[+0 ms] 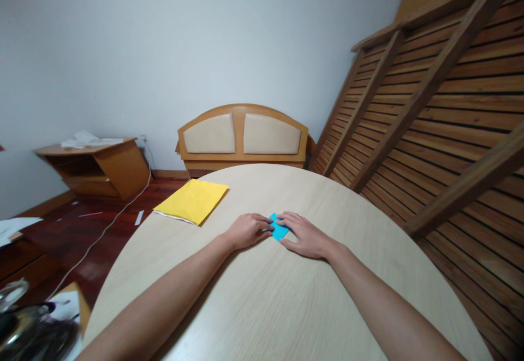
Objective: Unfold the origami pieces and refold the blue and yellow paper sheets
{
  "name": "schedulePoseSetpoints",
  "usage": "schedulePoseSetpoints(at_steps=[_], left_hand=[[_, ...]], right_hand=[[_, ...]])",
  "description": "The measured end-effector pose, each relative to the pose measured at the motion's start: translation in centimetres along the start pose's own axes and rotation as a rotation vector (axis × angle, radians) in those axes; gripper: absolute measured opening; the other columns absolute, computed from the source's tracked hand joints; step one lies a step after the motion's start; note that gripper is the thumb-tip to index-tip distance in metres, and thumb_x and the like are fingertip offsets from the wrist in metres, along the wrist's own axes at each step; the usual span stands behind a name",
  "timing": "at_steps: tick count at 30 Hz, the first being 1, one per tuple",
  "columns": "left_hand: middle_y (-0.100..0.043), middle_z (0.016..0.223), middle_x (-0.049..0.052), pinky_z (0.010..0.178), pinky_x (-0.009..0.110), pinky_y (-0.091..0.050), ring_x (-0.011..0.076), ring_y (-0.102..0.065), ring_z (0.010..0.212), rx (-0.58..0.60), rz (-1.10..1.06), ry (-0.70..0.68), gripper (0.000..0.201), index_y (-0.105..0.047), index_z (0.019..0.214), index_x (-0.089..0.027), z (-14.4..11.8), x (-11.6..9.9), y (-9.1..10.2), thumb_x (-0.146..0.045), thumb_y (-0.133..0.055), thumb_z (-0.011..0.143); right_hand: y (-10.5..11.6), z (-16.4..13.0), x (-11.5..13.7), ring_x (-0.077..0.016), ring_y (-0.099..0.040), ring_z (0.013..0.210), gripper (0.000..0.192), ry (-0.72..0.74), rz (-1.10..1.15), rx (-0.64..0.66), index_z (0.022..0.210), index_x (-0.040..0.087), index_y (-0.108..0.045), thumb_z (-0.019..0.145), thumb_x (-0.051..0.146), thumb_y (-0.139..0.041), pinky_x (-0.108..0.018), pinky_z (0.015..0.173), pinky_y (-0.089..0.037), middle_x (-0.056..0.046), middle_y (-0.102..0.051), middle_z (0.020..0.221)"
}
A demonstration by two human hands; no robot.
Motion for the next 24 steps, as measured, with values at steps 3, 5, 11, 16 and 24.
schedulePoseSetpoints(at_steps=[3, 5, 11, 16, 24], left_hand=[[-0.069, 0.123, 0.005, 0.095, 0.033, -0.051, 0.0206, -0.065, 0.110, 0.001, 0.009, 0.000, 0.028, -0.071, 0.113, -0.025, 0.00, -0.09, 0.06, -0.039, -0.053, 0.097], [-0.069, 0.123, 0.005, 0.096, 0.032, -0.051, 0.0204, -0.065, 0.110, 0.000, 0.005, -0.003, 0.028, -0.071, 0.113, -0.025, -0.04, -0.15, 0.12, -0.040, -0.053, 0.097], [-0.069, 0.123, 0.006, 0.096, 0.033, -0.051, 0.0203, -0.065, 0.112, 0.010, -0.017, 0.006, 0.028, -0.072, 0.111, -0.026, -0.03, -0.15, 0.09, -0.040, -0.052, 0.097], [-0.070, 0.120, 0.005, 0.094, 0.031, -0.051, 0.0200, -0.066, 0.108, 0.021, -0.006, 0.012, 0.025, -0.072, 0.110, -0.026, 0.18, -0.17, -0.11, -0.036, -0.052, 0.098], [-0.072, 0.109, 0.006, 0.089, 0.028, -0.051, 0.0188, -0.068, 0.100, 0.060, 0.051, -0.023, 0.024, -0.070, 0.104, -0.023, 0.43, -0.83, -0.11, -0.029, -0.047, 0.100]], right_hand=[[0.09, 0.01, 0.16, -0.0280, -0.043, 0.134, 0.051, 0.003, 0.002, -0.003, 0.132, 0.021, -0.057, 0.087, 0.044, -0.060, -0.046, 0.114, -0.033, -0.011, -0.054, 0.141], [0.03, 0.00, 0.09, -0.0283, -0.042, 0.135, 0.053, -0.011, 0.004, 0.005, 0.135, 0.021, -0.055, 0.087, 0.045, -0.059, -0.047, 0.114, -0.032, -0.010, -0.053, 0.143], [-0.41, -0.01, -0.27, -0.0299, -0.035, 0.141, 0.061, -0.051, 0.017, 0.039, 0.142, 0.022, -0.049, 0.087, 0.047, -0.058, -0.049, 0.116, -0.028, -0.009, -0.047, 0.150], [-0.19, 0.07, -0.01, -0.0285, -0.038, 0.137, 0.060, -0.043, 0.022, 0.027, 0.141, 0.020, -0.050, 0.086, 0.044, -0.060, -0.047, 0.115, -0.029, -0.010, -0.049, 0.147], [0.31, 0.19, 0.64, -0.0277, -0.043, 0.127, 0.058, -0.015, 0.025, 0.015, 0.139, 0.019, -0.053, 0.085, 0.039, -0.061, -0.045, 0.111, -0.035, -0.009, -0.052, 0.143]])
Point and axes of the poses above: each hand's wrist, its own z-axis towards the middle knuckle, its own y-axis out of the back of the hand, x = y × z, the point moved 8 cm from there along z, towards the middle knuckle
